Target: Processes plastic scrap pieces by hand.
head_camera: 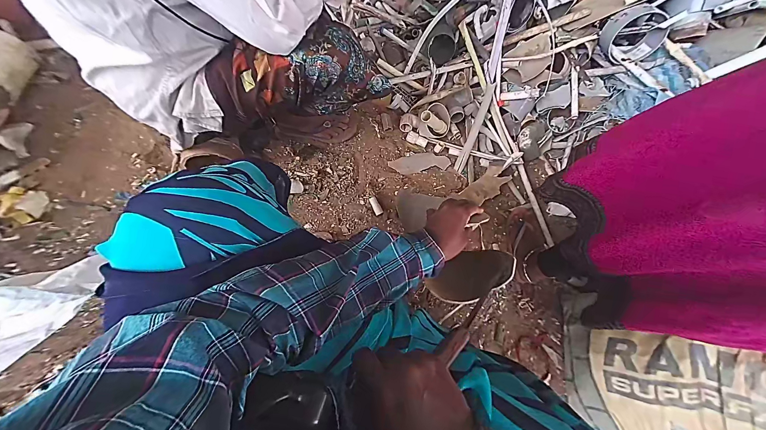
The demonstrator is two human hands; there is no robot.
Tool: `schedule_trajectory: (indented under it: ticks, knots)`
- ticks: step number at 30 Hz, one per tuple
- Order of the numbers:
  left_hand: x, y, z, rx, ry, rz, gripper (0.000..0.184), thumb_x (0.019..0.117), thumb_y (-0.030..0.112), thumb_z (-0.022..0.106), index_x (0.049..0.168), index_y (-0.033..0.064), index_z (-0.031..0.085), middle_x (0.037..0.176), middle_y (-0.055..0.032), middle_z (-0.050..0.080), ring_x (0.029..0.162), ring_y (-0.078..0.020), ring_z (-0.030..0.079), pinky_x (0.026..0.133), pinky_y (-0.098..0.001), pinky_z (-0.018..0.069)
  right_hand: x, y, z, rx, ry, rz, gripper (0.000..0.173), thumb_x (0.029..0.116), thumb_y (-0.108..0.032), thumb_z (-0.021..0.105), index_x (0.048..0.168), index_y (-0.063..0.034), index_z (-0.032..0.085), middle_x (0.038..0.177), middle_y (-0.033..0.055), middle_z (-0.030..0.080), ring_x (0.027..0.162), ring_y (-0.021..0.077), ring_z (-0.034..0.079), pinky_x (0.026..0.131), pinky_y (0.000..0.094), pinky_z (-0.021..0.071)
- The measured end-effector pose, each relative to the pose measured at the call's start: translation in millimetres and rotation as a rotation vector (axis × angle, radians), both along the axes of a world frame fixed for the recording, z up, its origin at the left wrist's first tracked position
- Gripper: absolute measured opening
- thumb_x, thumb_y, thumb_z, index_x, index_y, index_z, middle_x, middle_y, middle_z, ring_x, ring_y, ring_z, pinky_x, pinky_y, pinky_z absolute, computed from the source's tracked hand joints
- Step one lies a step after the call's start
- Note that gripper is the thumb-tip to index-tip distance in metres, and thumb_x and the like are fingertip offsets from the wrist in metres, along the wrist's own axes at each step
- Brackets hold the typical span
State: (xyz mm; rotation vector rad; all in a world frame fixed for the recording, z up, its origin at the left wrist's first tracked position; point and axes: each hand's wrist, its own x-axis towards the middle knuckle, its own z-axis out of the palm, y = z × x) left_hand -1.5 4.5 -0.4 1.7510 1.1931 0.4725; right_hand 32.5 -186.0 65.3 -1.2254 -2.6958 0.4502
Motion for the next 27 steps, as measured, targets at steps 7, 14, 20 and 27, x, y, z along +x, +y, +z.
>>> schedule_trajectory:
  ticks: [7,14,20,27]
  knots:
    - [-0.1,7.0,1.7,-0.019,0.008,0.025,0.036,0.1036,0.004,0.053,0.139,0.0001,0.058,0.145,-0.0201,0.055,0.140,-0.0393,0.046,0.110,-0.0643,0.0343,1.6,-2.6,-0.3,0.087,0.011,0.036,0.003,0.0836,-0.008,0.068,0.085,-0.0077,0.071,0.063,0.0076,0.063,0.052,0.0228,0.065,0.045,0.0352,0.0516]
    - [-2.6,8.2,3.0,-0.033,0.007,0.043,0.038,0.1042,0.006,0.053,0.142,0.0007,0.056,0.146,-0.0213,0.054,0.141,-0.0402,0.044,0.111,-0.0655,0.0331,5.6,1.5,0.9,0.051,-0.013,0.057,0.005,0.0845,-0.005,0.068,0.088,-0.0055,0.072,0.065,0.0094,0.065,0.054,0.0248,0.067,0.048,0.0371,0.0542]
    - [-0.9,7.2,0.7,-0.021,-0.005,0.053,0.038,0.1026,0.002,0.053,0.141,-0.0005,0.057,0.144,-0.0228,0.055,0.140,-0.0404,0.045,0.110,-0.0647,0.0352,9.5,14.8,-14.5,0.113,0.050,0.050,0.007,0.0840,-0.006,0.069,0.089,-0.0048,0.073,0.063,0.0097,0.064,0.052,0.0258,0.066,0.046,0.0385,0.0528]
    - [-1.1,6.4,1.5,-0.018,0.013,0.052,0.038,0.1038,0.004,0.053,0.141,0.0002,0.057,0.146,-0.0213,0.054,0.141,-0.0400,0.045,0.110,-0.0653,0.0348,10.9,1.1,5.2,0.169,0.051,0.090,0.006,0.0837,-0.008,0.065,0.086,-0.0081,0.070,0.063,0.0057,0.063,0.051,0.0204,0.064,0.045,0.0330,0.0498]
